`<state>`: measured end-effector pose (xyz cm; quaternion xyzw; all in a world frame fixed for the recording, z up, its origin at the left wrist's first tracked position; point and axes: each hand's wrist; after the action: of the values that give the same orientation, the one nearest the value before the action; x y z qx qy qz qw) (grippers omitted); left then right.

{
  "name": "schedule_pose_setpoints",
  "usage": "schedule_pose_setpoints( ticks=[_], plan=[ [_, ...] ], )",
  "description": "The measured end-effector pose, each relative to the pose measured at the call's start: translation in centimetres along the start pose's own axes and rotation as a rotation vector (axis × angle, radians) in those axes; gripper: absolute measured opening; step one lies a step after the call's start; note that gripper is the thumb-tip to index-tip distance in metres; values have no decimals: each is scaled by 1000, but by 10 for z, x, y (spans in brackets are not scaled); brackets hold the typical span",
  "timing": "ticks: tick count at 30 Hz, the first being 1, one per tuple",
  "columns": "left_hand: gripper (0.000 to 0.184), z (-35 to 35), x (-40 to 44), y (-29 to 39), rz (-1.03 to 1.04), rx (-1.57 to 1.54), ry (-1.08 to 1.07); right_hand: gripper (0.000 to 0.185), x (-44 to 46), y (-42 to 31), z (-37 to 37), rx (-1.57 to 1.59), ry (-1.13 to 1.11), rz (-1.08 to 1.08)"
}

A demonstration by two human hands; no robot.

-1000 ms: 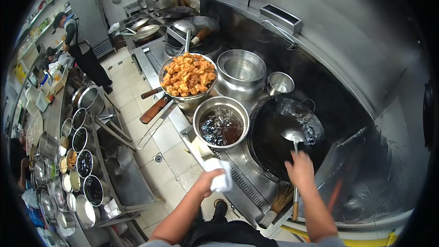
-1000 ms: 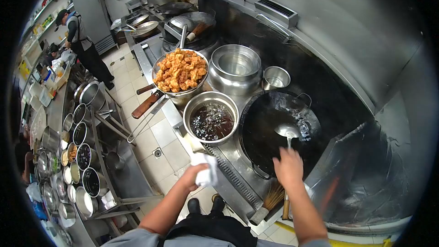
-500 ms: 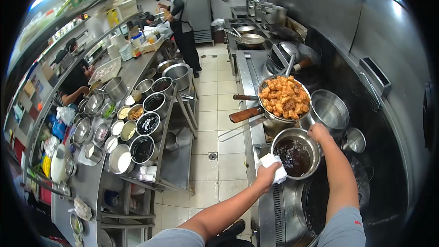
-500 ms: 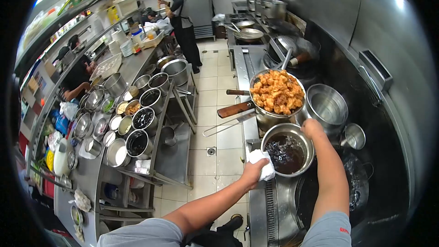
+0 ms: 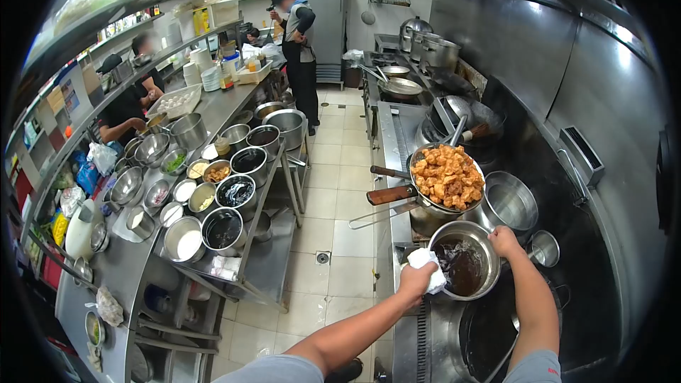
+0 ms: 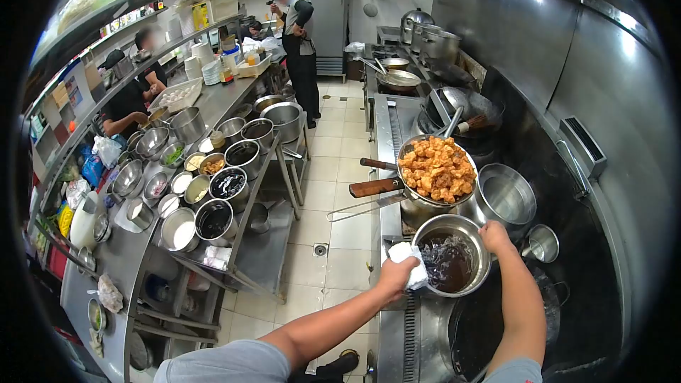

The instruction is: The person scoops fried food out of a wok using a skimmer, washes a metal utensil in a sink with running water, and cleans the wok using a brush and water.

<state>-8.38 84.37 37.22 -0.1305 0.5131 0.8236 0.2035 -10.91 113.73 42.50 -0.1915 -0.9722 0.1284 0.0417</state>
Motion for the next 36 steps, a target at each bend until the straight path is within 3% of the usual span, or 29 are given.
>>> schedule_pose_setpoints(
  ticks=[5, 13, 15, 22, 25, 29, 31, 32, 35, 36],
  plan=[
    [30, -2, -29, 38, 20, -61, -143, 23, -13, -9, -45, 6, 77, -31],
    [25, -43, -88, 119, -64, -138, -282, 23, -84, -96, -137, -78, 172, -69],
    [26, -69, -105, 145, -106, -183, -372, 24, -113, -135, -155, 0, 145, 35],
    [31, -197, -169, 212, -161, -220, -482, 19, -206, -250, -141, -2, 144, 33],
    [30, -270, -194, 220, -205, -244, -461, 18, -244, -293, -87, 117, 92, 86],
    [28, -390, -202, 185, -226, -98, -179, 20, -288, -342, 24, 141, -74, 53],
    [32, -462, -206, 170, -271, -28, -62, 22, -306, -323, 120, 124, -82, -36],
    [33, -498, -202, 149, -264, -4, -13, 24, -327, -391, 131, 131, -188, 21],
    [31, -606, -190, 84, -406, -6, 175, 22, -352, -429, 258, 198, -290, -21],
    [32, -665, -185, 69, -468, 32, 234, 22, -366, -446, 341, 175, -303, -49]
  ],
)
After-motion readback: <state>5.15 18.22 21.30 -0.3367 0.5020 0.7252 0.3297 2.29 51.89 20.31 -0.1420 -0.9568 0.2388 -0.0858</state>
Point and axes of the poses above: each hand's wrist, its own x-axis towards the middle knuckle, its own z-axis out of the palm, y = z × x, and after that the axes turned 4 degrees about y, right-handed
